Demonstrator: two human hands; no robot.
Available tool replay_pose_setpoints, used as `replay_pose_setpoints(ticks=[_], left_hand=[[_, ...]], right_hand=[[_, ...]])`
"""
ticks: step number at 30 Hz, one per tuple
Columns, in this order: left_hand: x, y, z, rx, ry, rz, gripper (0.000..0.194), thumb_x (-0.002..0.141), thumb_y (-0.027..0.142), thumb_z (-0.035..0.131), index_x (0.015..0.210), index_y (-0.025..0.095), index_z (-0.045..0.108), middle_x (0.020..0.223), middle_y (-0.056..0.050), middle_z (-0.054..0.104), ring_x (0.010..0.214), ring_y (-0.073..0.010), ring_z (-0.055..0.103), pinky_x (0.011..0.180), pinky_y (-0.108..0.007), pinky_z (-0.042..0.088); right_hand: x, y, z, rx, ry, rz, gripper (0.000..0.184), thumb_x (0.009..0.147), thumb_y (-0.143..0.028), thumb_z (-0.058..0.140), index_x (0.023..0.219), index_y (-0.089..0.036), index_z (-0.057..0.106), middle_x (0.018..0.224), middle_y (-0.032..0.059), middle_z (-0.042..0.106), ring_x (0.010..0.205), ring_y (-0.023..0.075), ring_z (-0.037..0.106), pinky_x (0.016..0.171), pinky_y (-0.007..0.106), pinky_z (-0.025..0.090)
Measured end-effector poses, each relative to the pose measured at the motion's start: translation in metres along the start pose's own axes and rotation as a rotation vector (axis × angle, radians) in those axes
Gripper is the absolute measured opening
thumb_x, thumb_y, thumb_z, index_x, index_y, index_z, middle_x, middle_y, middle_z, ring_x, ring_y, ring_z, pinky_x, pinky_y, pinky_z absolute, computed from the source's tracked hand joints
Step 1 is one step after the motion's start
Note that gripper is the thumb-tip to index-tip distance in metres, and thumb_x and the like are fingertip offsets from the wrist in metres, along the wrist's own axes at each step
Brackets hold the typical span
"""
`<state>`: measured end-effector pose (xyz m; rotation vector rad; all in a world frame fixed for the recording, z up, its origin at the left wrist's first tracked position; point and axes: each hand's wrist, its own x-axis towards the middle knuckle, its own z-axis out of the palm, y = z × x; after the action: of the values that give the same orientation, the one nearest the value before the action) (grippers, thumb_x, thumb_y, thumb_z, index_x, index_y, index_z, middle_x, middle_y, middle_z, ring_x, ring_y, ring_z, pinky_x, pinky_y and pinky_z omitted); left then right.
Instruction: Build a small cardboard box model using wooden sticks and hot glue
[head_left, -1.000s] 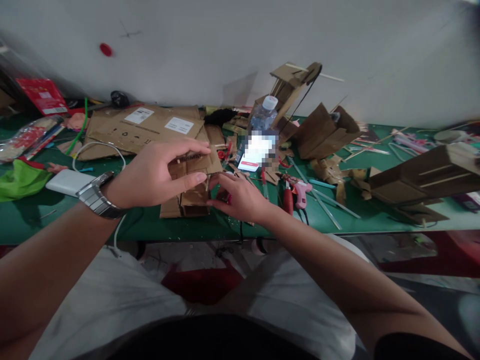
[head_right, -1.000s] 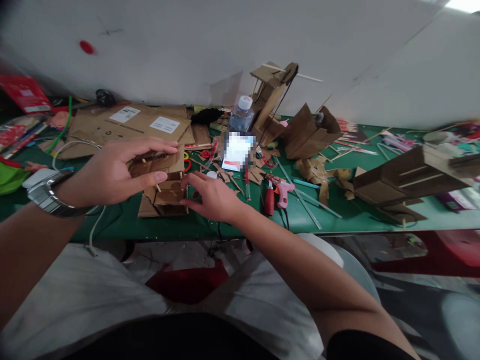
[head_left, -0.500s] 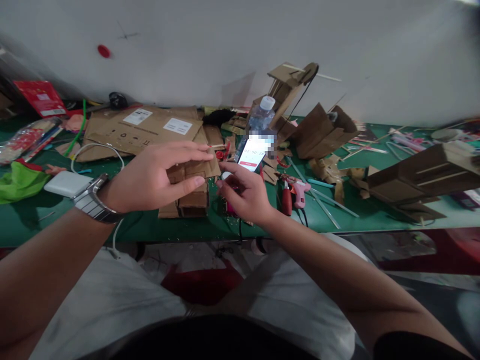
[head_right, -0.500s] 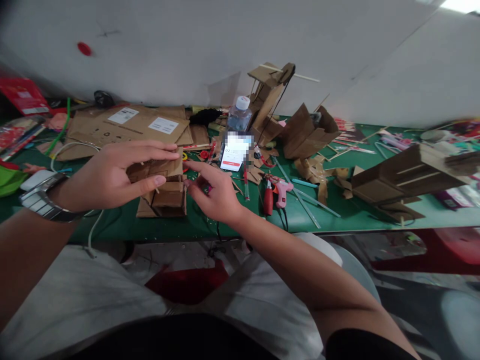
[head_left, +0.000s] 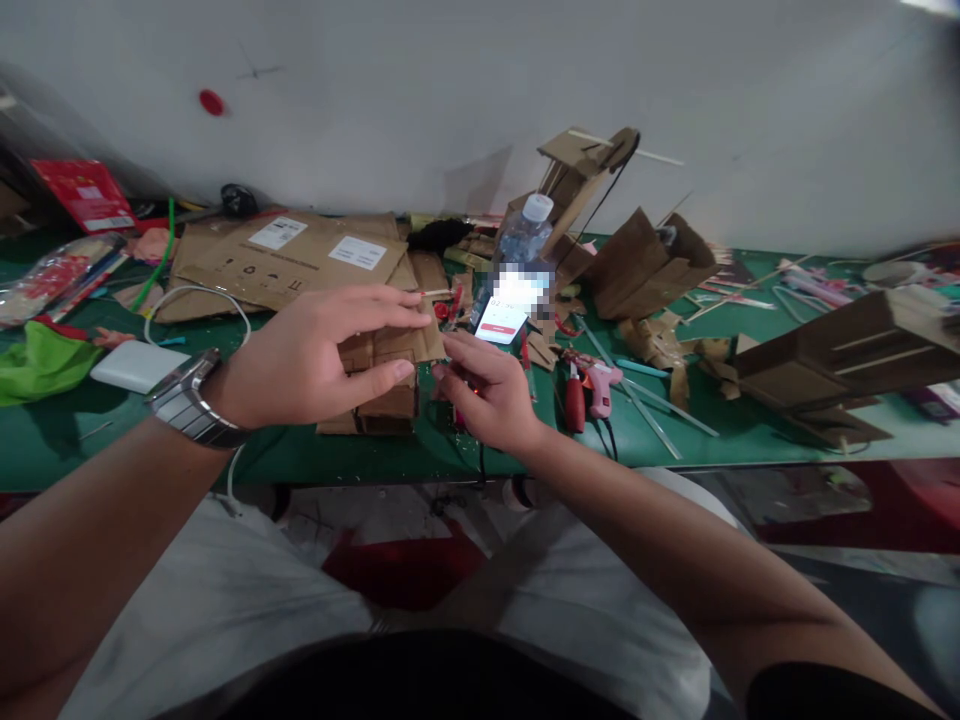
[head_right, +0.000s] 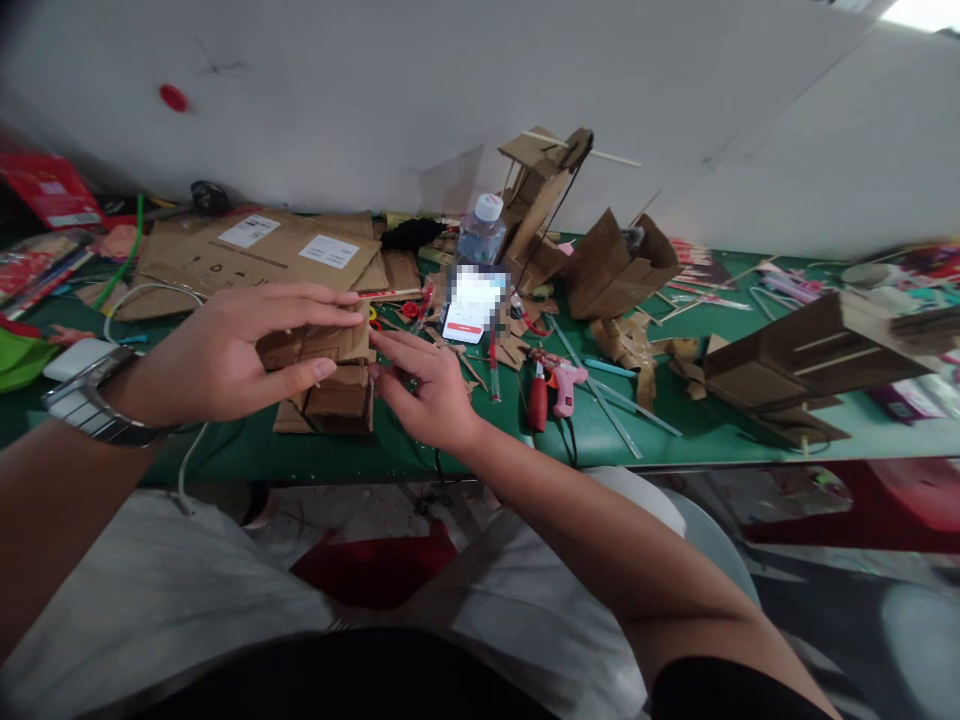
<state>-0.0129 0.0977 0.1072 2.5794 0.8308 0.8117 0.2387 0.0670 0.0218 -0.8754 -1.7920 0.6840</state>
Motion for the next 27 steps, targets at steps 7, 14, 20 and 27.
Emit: replay_pose_setpoints(ticks=[7, 14, 20, 27], left_hand=[[-0.001, 0.0, 0.001, 0.009, -0.017, -0.016, 0.045, 0.1, 0.048, 0.07, 0.142, 0.032, 0.075, 0.157, -0.006, 0.069, 0.144, -0.0335, 0.068, 0.124, -0.051, 0.057], [-0.002, 0.002, -0.001, 0.035, -0.016, -0.028, 0.044, 0.102, 0.047, 0.068, 0.142, 0.03, 0.075, 0.157, -0.006, 0.069, 0.144, -0.0322, 0.068, 0.126, -0.048, 0.055], [-0.002, 0.0, -0.003, -0.007, -0.031, -0.016, 0.045, 0.1, 0.049, 0.069, 0.142, 0.033, 0.075, 0.158, -0.006, 0.068, 0.146, -0.0318, 0.067, 0.126, -0.05, 0.055], [-0.002, 0.001, -0.003, -0.04, -0.03, -0.014, 0.043, 0.1, 0.047, 0.072, 0.14, 0.033, 0.076, 0.157, -0.006, 0.069, 0.146, -0.0315, 0.067, 0.126, -0.051, 0.055]], right_hand=[[-0.002, -0.007, -0.005, -0.172, 0.016, -0.123, 0.032, 0.106, -0.026, 0.063, 0.131, -0.018, 0.083, 0.129, 0.0157, 0.083, 0.115, 0.0274, 0.083, 0.097, 0.043, 0.07], [-0.004, -0.004, -0.003, -0.151, 0.017, -0.147, 0.035, 0.105, -0.025, 0.064, 0.135, -0.02, 0.081, 0.136, 0.0163, 0.081, 0.119, 0.0277, 0.082, 0.097, 0.045, 0.071], [-0.006, -0.002, -0.002, -0.103, 0.013, -0.072, 0.036, 0.104, -0.027, 0.066, 0.136, -0.025, 0.081, 0.137, 0.0143, 0.08, 0.121, 0.0284, 0.081, 0.096, 0.047, 0.07], [0.0, -0.008, 0.006, 0.171, 0.11, 0.168, 0.022, 0.095, -0.038, 0.08, 0.112, -0.026, 0.088, 0.11, 0.0081, 0.086, 0.074, 0.0183, 0.078, 0.061, 0.033, 0.064]])
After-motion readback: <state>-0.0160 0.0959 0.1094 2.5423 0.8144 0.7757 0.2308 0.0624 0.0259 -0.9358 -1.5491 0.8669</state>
